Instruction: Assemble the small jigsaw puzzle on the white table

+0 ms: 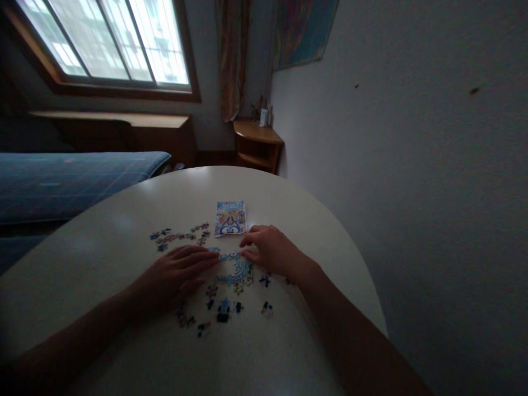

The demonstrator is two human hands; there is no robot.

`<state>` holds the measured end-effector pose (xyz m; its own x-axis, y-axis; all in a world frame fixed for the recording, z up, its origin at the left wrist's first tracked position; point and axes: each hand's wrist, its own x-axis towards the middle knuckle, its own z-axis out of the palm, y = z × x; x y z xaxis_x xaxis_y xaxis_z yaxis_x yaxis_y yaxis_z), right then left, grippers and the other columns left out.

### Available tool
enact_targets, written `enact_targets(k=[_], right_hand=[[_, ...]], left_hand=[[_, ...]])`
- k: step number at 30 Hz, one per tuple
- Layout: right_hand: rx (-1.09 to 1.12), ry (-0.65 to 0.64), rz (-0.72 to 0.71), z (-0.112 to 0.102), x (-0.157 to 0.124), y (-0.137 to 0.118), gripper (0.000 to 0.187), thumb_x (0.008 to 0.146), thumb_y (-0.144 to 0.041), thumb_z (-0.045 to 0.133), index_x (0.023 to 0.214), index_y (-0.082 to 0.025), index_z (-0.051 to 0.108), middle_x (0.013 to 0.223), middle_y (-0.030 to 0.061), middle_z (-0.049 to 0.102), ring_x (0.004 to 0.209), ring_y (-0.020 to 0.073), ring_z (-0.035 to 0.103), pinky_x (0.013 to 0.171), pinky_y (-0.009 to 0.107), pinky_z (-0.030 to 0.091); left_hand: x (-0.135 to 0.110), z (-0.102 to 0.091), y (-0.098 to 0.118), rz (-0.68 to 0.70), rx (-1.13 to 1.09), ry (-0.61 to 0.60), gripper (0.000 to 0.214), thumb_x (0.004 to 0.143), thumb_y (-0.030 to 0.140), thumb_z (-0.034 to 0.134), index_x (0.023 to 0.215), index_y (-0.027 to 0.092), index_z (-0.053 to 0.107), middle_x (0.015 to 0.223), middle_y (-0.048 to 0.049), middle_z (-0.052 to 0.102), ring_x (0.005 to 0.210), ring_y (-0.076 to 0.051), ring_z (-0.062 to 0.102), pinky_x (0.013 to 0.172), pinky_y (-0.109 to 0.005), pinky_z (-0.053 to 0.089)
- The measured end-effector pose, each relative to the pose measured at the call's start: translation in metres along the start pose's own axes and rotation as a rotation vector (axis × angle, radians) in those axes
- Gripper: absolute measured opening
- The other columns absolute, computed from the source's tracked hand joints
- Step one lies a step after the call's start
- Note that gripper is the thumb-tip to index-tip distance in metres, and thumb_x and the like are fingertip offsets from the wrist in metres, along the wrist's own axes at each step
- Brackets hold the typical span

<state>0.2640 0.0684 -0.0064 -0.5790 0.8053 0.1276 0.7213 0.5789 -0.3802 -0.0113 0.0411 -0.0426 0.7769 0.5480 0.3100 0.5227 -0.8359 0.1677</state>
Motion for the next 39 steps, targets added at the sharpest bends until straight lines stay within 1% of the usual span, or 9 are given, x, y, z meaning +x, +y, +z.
enact_targets(k=[4, 8, 15, 22, 25, 29, 34, 37, 39], right_hand=[[-0.03, -0.017, -0.028, 0.012, 0.005, -0.007, 0.022, 0.085, -0.03, 0.07, 0.105, -0.02, 0.074, 0.108, 0.008, 0.07, 0.093, 0.0189, 0.065, 0.088, 0.033, 0.047], [-0.019, -0.026, -0.002, 0.014, 0.008, -0.009, 0.02, 0.085, -0.025, 0.069, 0.104, -0.021, 0.075, 0.107, 0.0083, 0.069, 0.093, 0.0184, 0.065, 0.087, 0.031, 0.048], [-0.01, -0.049, 0.036, 0.012, 0.013, -0.013, 0.016, 0.082, -0.019, 0.066, 0.097, -0.019, 0.074, 0.103, 0.0073, 0.069, 0.091, 0.0185, 0.063, 0.084, 0.03, 0.047], [-0.049, -0.074, 0.044, 0.012, 0.021, -0.014, 0.017, 0.075, -0.026, 0.073, 0.089, -0.017, 0.07, 0.093, 0.0076, 0.068, 0.087, 0.021, 0.062, 0.079, 0.031, 0.046], [-0.034, -0.078, 0.075, 0.013, 0.022, -0.017, 0.014, 0.075, -0.026, 0.072, 0.085, -0.016, 0.068, 0.087, 0.0065, 0.068, 0.079, 0.019, 0.061, 0.072, 0.029, 0.045], [0.103, -0.067, 0.078, 0.017, 0.021, -0.017, 0.017, 0.076, -0.019, 0.07, 0.091, -0.017, 0.064, 0.086, 0.0043, 0.067, 0.074, 0.0152, 0.06, 0.066, 0.025, 0.043], [0.361, -0.032, 0.109, 0.019, 0.017, -0.009, 0.021, 0.078, -0.008, 0.064, 0.096, -0.017, 0.06, 0.085, 0.0028, 0.066, 0.074, 0.0131, 0.061, 0.067, 0.024, 0.048], [0.552, 0.017, 0.169, 0.016, 0.015, -0.009, 0.023, 0.079, -0.009, 0.065, 0.101, -0.016, 0.06, 0.087, 0.0027, 0.067, 0.074, 0.0129, 0.065, 0.069, 0.025, 0.051], [0.653, 0.081, 0.219, 0.016, 0.016, -0.013, 0.026, 0.08, -0.011, 0.067, 0.104, -0.016, 0.06, 0.091, 0.0036, 0.068, 0.075, 0.0131, 0.067, 0.07, 0.027, 0.053]], left_hand=[[0.002, -0.002, 0.003, 0.045, 0.008, -0.075, 0.044, 0.099, 0.031, 0.045, 0.143, 0.026, 0.046, 0.144, -0.0035, 0.053, 0.13, -0.024, 0.049, 0.109, -0.046, 0.039], [0.006, -0.001, 0.005, 0.056, 0.015, -0.121, 0.052, 0.097, 0.03, 0.047, 0.148, 0.025, 0.037, 0.15, -0.0037, 0.047, 0.134, -0.025, 0.046, 0.112, -0.046, 0.034], [0.016, -0.003, 0.018, 0.031, 0.001, -0.147, 0.052, 0.092, 0.033, 0.052, 0.141, 0.019, 0.044, 0.144, -0.0075, 0.052, 0.131, -0.028, 0.047, 0.109, -0.046, 0.036], [0.019, -0.001, 0.027, 0.005, -0.004, -0.133, 0.059, 0.091, 0.039, 0.054, 0.144, 0.018, 0.039, 0.142, -0.0091, 0.052, 0.128, -0.029, 0.048, 0.108, -0.047, 0.036], [0.02, -0.002, 0.028, 0.002, -0.012, -0.136, 0.059, 0.09, 0.039, 0.055, 0.143, 0.017, 0.039, 0.141, -0.0101, 0.053, 0.126, -0.029, 0.049, 0.108, -0.046, 0.037], [0.02, -0.002, 0.028, 0.009, -0.014, -0.13, 0.059, 0.091, 0.04, 0.054, 0.143, 0.015, 0.039, 0.141, -0.0109, 0.052, 0.125, -0.029, 0.05, 0.108, -0.046, 0.037], [0.019, 0.003, 0.027, 0.001, -0.035, -0.102, 0.055, 0.092, 0.039, 0.054, 0.141, 0.017, 0.043, 0.141, -0.01, 0.053, 0.127, -0.028, 0.05, 0.107, -0.047, 0.039], [0.018, 0.003, 0.025, 0.022, -0.037, -0.07, 0.053, 0.093, 0.036, 0.053, 0.142, 0.017, 0.043, 0.144, -0.01, 0.051, 0.129, -0.028, 0.049, 0.108, -0.047, 0.04], [0.016, 0.002, 0.021, 0.02, -0.037, -0.014, 0.047, 0.095, 0.033, 0.051, 0.138, 0.016, 0.047, 0.141, -0.0103, 0.055, 0.126, -0.027, 0.052, 0.106, -0.047, 0.042]])
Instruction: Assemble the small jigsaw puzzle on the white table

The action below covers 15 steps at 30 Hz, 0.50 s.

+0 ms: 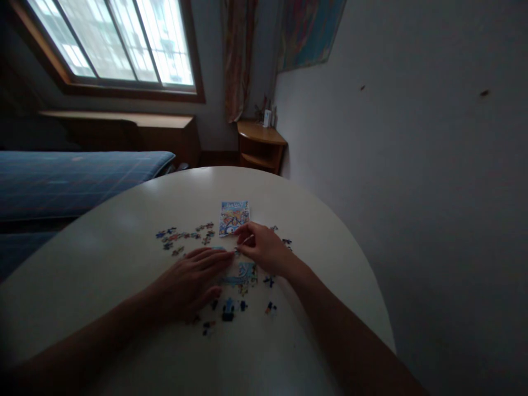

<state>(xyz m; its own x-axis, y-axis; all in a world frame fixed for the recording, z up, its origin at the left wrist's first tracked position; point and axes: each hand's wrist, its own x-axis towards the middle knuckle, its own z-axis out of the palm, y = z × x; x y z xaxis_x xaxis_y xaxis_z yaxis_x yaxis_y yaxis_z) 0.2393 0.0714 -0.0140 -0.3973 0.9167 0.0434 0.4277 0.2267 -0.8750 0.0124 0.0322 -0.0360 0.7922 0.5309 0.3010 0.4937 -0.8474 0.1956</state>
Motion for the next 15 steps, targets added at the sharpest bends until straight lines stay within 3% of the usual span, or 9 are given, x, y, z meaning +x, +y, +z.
enact_targets(k=[6, 11, 15], right_hand=[[0.101, 0.114, 0.001, 0.028, 0.005, -0.01, 0.022, 0.08, -0.013, 0.07, 0.101, -0.018, 0.063, 0.093, 0.0051, 0.072, 0.078, 0.0147, 0.07, 0.07, 0.028, 0.056], [-0.018, 0.146, -0.044, 0.05, 0.01, -0.009, 0.021, 0.077, -0.012, 0.073, 0.096, -0.017, 0.065, 0.08, 0.002, 0.072, 0.072, 0.0143, 0.069, 0.069, 0.027, 0.055], [-0.104, 0.156, -0.112, 0.055, 0.01, -0.007, 0.023, 0.078, -0.008, 0.069, 0.098, -0.018, 0.065, 0.078, 0.0004, 0.071, 0.068, 0.0127, 0.067, 0.066, 0.026, 0.053]], left_hand=[[-0.015, -0.005, -0.022, -0.195, 0.078, 0.274, 0.023, 0.097, 0.021, 0.046, 0.104, 0.018, 0.068, 0.11, -0.0071, 0.071, 0.1, -0.022, 0.065, 0.093, -0.045, 0.053], [-0.02, 0.0, -0.031, -0.172, 0.076, 0.213, 0.025, 0.096, 0.017, 0.046, 0.107, 0.019, 0.069, 0.111, -0.006, 0.071, 0.101, -0.021, 0.065, 0.091, -0.042, 0.056], [-0.017, 0.001, -0.029, -0.163, 0.099, 0.161, 0.024, 0.095, 0.017, 0.048, 0.108, 0.019, 0.068, 0.112, -0.0059, 0.071, 0.102, -0.022, 0.065, 0.09, -0.043, 0.056]])
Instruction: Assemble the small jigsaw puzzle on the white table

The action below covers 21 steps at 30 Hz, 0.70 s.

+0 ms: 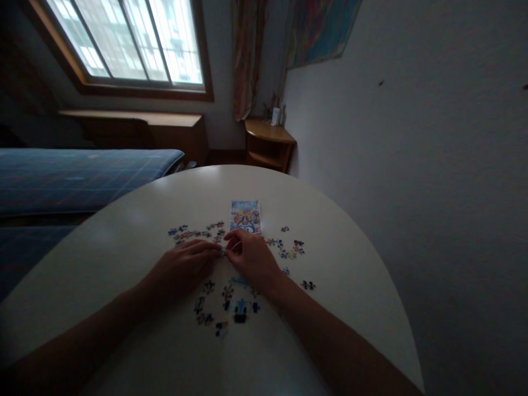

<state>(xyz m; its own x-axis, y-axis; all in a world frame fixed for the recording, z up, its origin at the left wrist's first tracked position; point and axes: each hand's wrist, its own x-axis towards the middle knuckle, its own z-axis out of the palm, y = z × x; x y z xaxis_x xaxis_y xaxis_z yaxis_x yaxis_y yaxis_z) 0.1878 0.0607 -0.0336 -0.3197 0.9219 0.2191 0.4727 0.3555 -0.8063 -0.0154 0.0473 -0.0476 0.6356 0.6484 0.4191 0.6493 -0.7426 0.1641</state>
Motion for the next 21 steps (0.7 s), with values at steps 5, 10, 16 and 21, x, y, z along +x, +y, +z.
enact_targets(k=[5, 10, 16, 21], right_hand=[[-0.109, -0.002, -0.043, -0.002, -0.001, -0.001, 0.021, 0.079, -0.008, 0.066, 0.096, -0.019, 0.068, 0.079, 0.0009, 0.072, 0.071, 0.0134, 0.067, 0.069, 0.026, 0.052], [-0.238, 0.004, -0.127, -0.008, -0.002, 0.0, 0.021, 0.078, -0.013, 0.071, 0.098, -0.02, 0.071, 0.093, 0.004, 0.073, 0.089, 0.0178, 0.066, 0.085, 0.033, 0.051], [-0.396, -0.055, -0.237, -0.009, -0.006, 0.008, 0.023, 0.078, -0.023, 0.075, 0.101, -0.025, 0.075, 0.108, 0.004, 0.07, 0.104, 0.0217, 0.06, 0.099, 0.04, 0.044], [-0.437, -0.02, -0.194, -0.007, -0.006, 0.011, 0.019, 0.078, -0.026, 0.075, 0.096, -0.022, 0.074, 0.106, 0.0048, 0.07, 0.104, 0.0222, 0.059, 0.099, 0.04, 0.043]], left_hand=[[0.002, -0.002, 0.002, -0.009, 0.02, -0.028, 0.022, 0.094, 0.017, 0.05, 0.108, 0.019, 0.067, 0.113, -0.0059, 0.071, 0.101, -0.023, 0.066, 0.091, -0.044, 0.056], [0.0, -0.001, 0.002, -0.02, 0.027, -0.039, 0.022, 0.093, 0.016, 0.051, 0.108, 0.02, 0.067, 0.114, -0.0052, 0.07, 0.101, -0.023, 0.065, 0.09, -0.045, 0.056], [0.001, -0.003, 0.003, -0.022, 0.018, -0.056, 0.023, 0.092, 0.015, 0.052, 0.109, 0.019, 0.067, 0.113, -0.0067, 0.07, 0.102, -0.023, 0.065, 0.09, -0.043, 0.056], [0.001, -0.002, 0.003, -0.013, 0.017, -0.043, 0.023, 0.093, 0.015, 0.051, 0.108, 0.018, 0.067, 0.112, -0.0064, 0.071, 0.101, -0.023, 0.065, 0.089, -0.044, 0.057]])
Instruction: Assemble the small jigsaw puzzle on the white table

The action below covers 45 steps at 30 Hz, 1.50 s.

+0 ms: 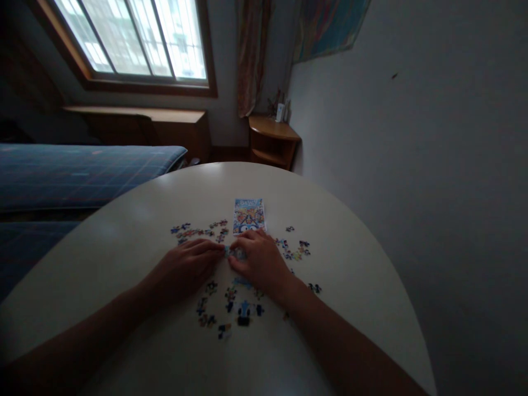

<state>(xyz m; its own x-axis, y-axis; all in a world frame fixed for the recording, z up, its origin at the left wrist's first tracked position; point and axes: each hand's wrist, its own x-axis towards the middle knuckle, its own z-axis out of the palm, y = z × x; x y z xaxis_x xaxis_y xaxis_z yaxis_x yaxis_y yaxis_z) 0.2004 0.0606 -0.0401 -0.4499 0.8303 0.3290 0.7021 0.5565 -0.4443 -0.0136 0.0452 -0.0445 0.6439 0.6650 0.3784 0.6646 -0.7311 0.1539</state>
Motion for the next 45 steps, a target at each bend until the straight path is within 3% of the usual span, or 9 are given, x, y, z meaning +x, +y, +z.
enact_targets(k=[10, 18, 25, 30, 34, 45], right_hand=[[-0.027, -0.063, -0.08, -0.004, -0.002, 0.005, 0.013, 0.087, -0.032, 0.071, 0.098, -0.028, 0.077, 0.098, 0.0033, 0.071, 0.095, 0.021, 0.058, 0.09, 0.038, 0.045], [-0.051, -0.101, -0.169, -0.01, 0.0, 0.004, 0.01, 0.09, -0.027, 0.067, 0.094, -0.025, 0.076, 0.098, 0.0025, 0.073, 0.094, 0.0195, 0.062, 0.091, 0.036, 0.046], [-0.15, -0.229, -0.304, -0.025, -0.001, 0.005, 0.023, 0.095, -0.024, 0.056, 0.112, -0.028, 0.071, 0.11, 0.0057, 0.07, 0.106, 0.0223, 0.06, 0.096, 0.042, 0.046], [0.018, -0.19, -0.187, -0.032, -0.004, 0.014, 0.021, 0.087, -0.019, 0.065, 0.108, -0.021, 0.066, 0.111, 0.0064, 0.07, 0.111, 0.0217, 0.059, 0.101, 0.04, 0.045], [-0.002, -0.133, -0.076, -0.039, -0.008, 0.02, 0.023, 0.081, -0.025, 0.073, 0.103, -0.022, 0.066, 0.11, 0.0078, 0.069, 0.108, 0.0244, 0.059, 0.099, 0.043, 0.046], [-0.059, -0.179, -0.035, -0.03, -0.004, 0.018, 0.013, 0.083, -0.025, 0.07, 0.095, -0.021, 0.073, 0.101, 0.0086, 0.069, 0.099, 0.0248, 0.061, 0.094, 0.042, 0.046]], left_hand=[[0.0, -0.001, 0.002, -0.009, -0.002, 0.003, 0.021, 0.095, 0.018, 0.05, 0.109, 0.018, 0.067, 0.111, -0.007, 0.071, 0.1, -0.023, 0.065, 0.088, -0.044, 0.057], [-0.001, -0.002, 0.001, 0.025, 0.018, -0.032, 0.031, 0.091, 0.014, 0.052, 0.117, 0.025, 0.064, 0.114, -0.0051, 0.069, 0.102, -0.024, 0.063, 0.088, -0.045, 0.056], [-0.001, -0.002, 0.002, 0.031, 0.026, -0.023, 0.027, 0.09, 0.013, 0.053, 0.113, 0.023, 0.065, 0.114, -0.0064, 0.068, 0.102, -0.024, 0.062, 0.086, -0.044, 0.056], [0.001, -0.001, 0.003, 0.008, 0.027, -0.015, 0.022, 0.092, 0.016, 0.054, 0.11, 0.023, 0.065, 0.111, -0.0059, 0.068, 0.101, -0.024, 0.062, 0.087, -0.044, 0.055], [0.001, 0.002, 0.002, 0.013, 0.022, 0.013, 0.021, 0.093, 0.016, 0.053, 0.108, 0.022, 0.066, 0.11, -0.0068, 0.067, 0.101, -0.023, 0.061, 0.088, -0.042, 0.055], [0.004, 0.004, 0.003, 0.039, -0.026, 0.052, 0.02, 0.096, 0.019, 0.049, 0.108, 0.02, 0.066, 0.112, -0.0069, 0.069, 0.1, -0.021, 0.066, 0.087, -0.042, 0.057]])
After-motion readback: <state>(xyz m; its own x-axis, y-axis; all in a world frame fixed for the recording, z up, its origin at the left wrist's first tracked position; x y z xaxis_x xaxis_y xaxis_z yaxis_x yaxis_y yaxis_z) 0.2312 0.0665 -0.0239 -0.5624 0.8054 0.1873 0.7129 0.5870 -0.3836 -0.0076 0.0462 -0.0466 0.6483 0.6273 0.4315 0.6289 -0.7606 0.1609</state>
